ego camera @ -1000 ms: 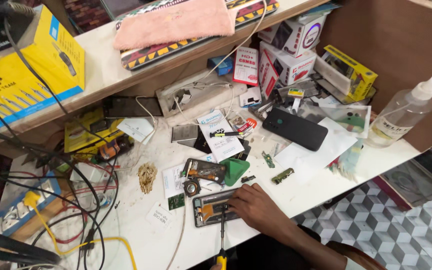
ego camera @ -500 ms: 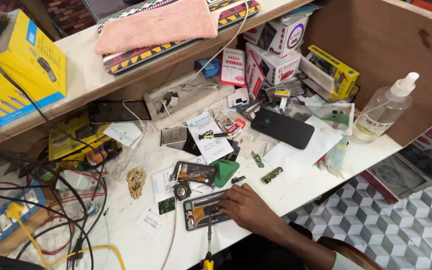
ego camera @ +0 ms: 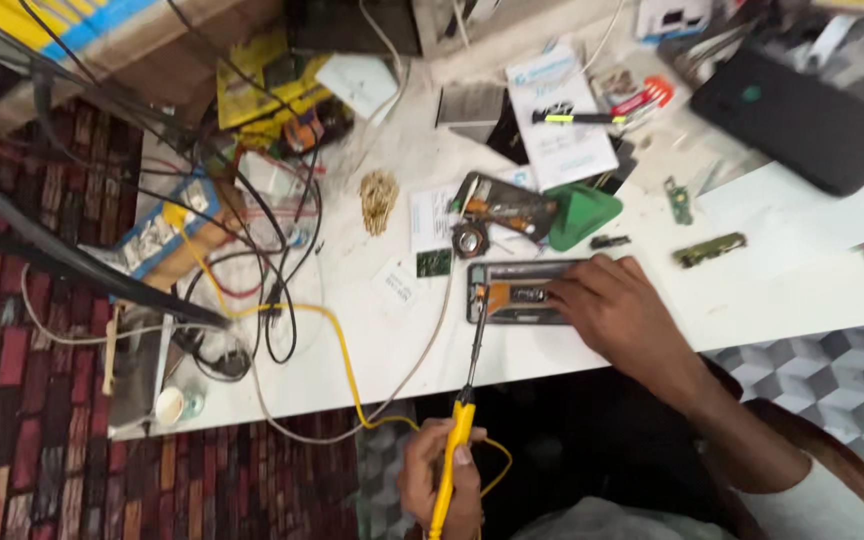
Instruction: The person uses a soldering iron to heat and remove small electronic components from a disassembled mobile phone chassis. They place the removed parts on the workbench and continue soldering different areas of the internal circuitry.
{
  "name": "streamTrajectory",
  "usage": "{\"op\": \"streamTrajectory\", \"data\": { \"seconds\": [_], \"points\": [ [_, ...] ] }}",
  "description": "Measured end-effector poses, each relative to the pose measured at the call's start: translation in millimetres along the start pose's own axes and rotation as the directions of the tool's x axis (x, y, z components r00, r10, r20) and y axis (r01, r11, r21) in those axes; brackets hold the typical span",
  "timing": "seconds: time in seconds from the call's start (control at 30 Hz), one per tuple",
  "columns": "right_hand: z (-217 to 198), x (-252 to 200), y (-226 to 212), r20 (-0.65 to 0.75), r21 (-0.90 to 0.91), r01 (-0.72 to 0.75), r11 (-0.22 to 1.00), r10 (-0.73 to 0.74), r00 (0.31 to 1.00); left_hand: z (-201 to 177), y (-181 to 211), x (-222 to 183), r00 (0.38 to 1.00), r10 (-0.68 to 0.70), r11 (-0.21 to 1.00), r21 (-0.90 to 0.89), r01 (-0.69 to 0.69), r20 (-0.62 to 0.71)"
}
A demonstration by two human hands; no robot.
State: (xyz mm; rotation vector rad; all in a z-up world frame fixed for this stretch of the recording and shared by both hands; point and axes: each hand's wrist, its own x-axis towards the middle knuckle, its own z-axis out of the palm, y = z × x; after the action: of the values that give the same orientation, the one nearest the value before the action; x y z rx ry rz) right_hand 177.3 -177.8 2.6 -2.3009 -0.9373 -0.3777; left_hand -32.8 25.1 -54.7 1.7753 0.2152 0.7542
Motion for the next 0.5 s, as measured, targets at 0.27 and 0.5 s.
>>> {"op": "streamTrajectory", "data": {
  "seconds": [0.27, 0.5],
  "points": [
    [-4.8, 4.5, 1.4, 0.005, 0.004, 0.027, 1.0, -0.027, 1.0, 3.1, 41.8, 12.3, 0.994, -0.054, 0.997, 0.052, 0.049, 0.091],
    [-3.9, 2.0, 4.4, -0.002, 0.013, 0.034, 0.999, -0.034, 0.999, 17.6, 48.3, 17.6, 0.978, -0.008, 0.987, 0.157, -0.025, 0.207]
  ]
}}
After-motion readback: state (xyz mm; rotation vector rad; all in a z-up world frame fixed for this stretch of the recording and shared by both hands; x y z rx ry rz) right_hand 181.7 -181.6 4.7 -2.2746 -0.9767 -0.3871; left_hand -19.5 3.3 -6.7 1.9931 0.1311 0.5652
